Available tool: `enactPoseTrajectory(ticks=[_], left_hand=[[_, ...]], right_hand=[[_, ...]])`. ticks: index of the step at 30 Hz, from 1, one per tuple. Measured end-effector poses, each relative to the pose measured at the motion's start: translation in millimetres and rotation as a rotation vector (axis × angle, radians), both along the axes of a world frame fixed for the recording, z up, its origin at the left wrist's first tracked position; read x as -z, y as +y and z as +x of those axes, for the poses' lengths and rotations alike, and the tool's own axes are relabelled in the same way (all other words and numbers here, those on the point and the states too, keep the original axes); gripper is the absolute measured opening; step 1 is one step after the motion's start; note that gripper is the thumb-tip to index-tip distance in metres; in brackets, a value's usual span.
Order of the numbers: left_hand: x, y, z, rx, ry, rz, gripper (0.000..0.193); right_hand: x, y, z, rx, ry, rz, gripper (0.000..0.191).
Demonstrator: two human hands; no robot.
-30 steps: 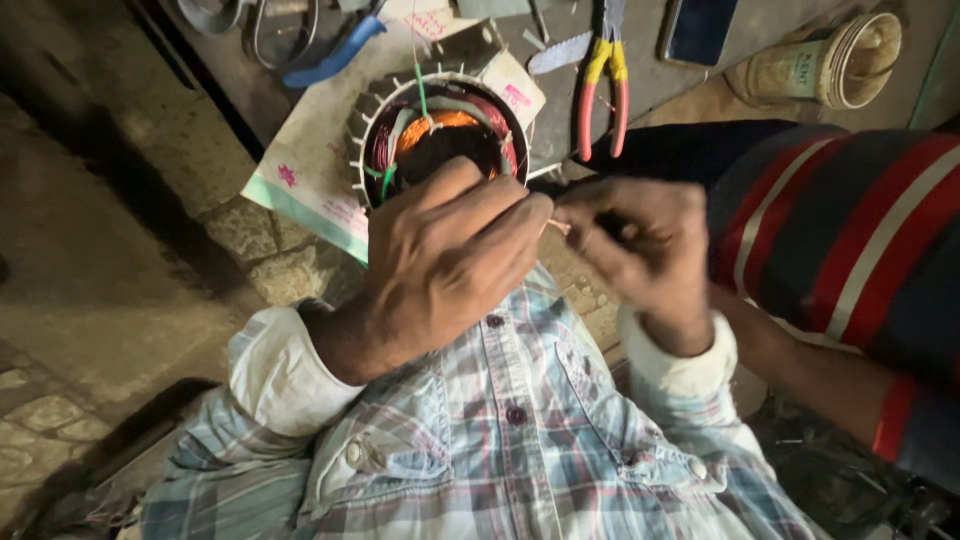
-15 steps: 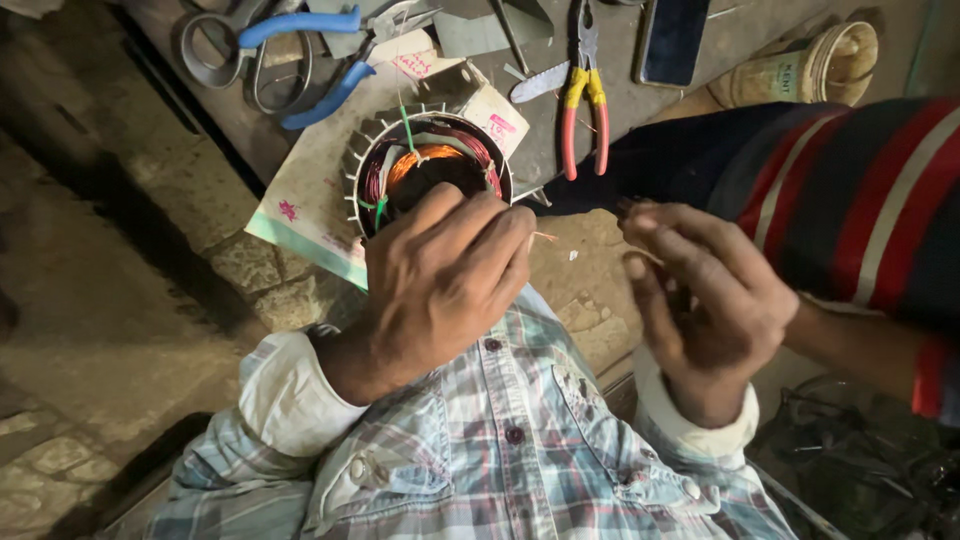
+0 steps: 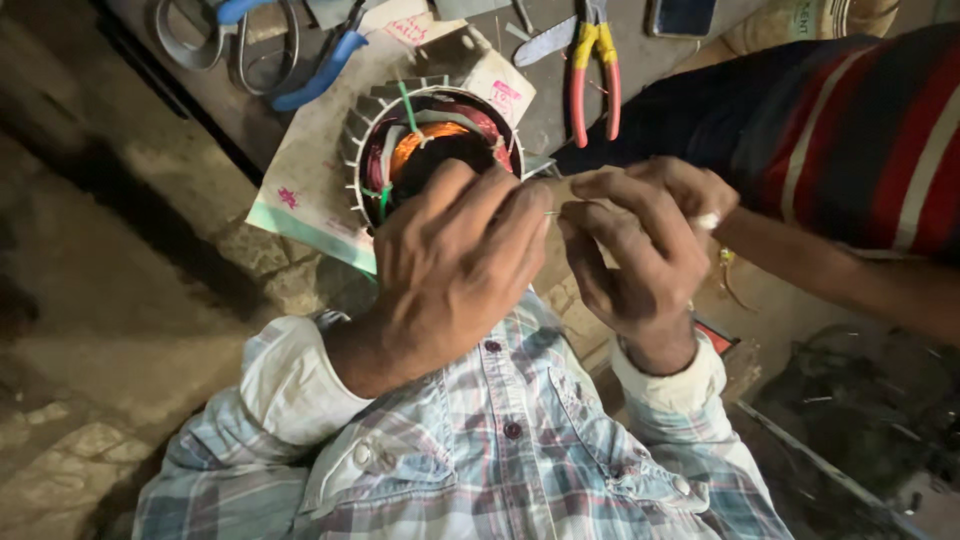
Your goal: The person uses pliers to strip and twist wires on a motor stator, then secures the connection with a green tie. The work is performed at a cluttered workbench with various tools visible.
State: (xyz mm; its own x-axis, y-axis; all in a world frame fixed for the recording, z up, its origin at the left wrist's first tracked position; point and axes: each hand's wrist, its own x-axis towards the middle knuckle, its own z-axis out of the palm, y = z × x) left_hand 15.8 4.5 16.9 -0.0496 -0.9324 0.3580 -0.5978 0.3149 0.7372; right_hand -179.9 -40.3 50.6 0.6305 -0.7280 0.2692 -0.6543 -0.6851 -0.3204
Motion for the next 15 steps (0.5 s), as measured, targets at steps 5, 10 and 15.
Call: enactPoseTrajectory(ticks=[5,10,15], left_hand=[[6,-5,-2,0.014,-0.016,-0.006,0.017],[-2,-4,10,0.045,-0.078,0.073,0.015],[-13,1,9,-0.068,-0.162,0.019,0.016]], right_hand=[[16,-14,-4,-0.017,-0.346,0.387,0.016],[27,-21,-10,-0.052,-0.427,0.572,0.012],[38,-29,-10,-0.085,-0.512,0.616,0.010]])
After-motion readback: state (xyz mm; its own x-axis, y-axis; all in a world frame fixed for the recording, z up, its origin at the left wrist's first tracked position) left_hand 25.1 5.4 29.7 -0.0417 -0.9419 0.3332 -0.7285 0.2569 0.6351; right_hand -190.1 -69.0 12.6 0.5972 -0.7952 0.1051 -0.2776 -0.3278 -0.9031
